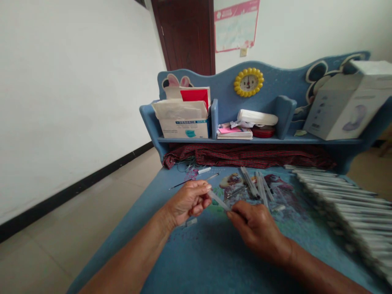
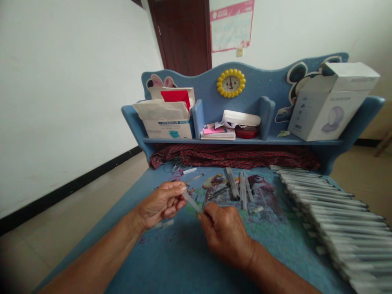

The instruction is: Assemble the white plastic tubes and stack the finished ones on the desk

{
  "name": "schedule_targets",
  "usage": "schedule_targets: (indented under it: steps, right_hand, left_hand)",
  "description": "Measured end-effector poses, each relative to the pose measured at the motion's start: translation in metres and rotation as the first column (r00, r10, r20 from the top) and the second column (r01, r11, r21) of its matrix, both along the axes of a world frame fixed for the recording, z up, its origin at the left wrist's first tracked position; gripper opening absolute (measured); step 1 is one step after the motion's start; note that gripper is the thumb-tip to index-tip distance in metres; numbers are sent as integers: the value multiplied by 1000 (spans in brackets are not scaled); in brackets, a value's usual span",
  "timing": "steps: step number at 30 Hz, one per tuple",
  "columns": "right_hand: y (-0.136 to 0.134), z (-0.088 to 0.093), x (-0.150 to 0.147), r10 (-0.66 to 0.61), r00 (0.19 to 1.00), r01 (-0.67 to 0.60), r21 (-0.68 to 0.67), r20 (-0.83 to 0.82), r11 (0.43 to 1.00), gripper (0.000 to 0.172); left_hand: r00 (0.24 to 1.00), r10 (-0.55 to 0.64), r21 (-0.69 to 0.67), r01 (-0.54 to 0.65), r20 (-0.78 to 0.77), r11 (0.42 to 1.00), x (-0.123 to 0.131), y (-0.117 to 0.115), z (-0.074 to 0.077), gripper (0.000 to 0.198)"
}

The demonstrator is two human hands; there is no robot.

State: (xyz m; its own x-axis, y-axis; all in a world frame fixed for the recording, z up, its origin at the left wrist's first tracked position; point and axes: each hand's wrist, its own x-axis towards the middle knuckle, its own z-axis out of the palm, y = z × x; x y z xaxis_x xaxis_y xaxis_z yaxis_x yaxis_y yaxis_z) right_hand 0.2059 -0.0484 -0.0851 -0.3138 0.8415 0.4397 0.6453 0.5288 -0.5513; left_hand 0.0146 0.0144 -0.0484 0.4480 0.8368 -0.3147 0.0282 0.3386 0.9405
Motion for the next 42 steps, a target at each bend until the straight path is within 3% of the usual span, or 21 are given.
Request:
schedule_targets:
  steps: [22, 26, 42]
  right_hand:
    - [3, -12, 0, 36, 998, -43, 144, 53, 989, 19]
    - [1, -12, -2, 20, 1000, -22, 103, 18, 994, 22]
    - [1, -5, 0, -20, 1000, 20, -12, -22, 1000, 27]
  left_hand:
    - [998, 47, 223, -36, -48, 974, -6, -2, 4, 33]
    - [995, 67, 278, -45, -69, 959, -4, -5, 4, 33]
    - [986, 167, 193, -160, -21, 968, 14, -12, -6, 30]
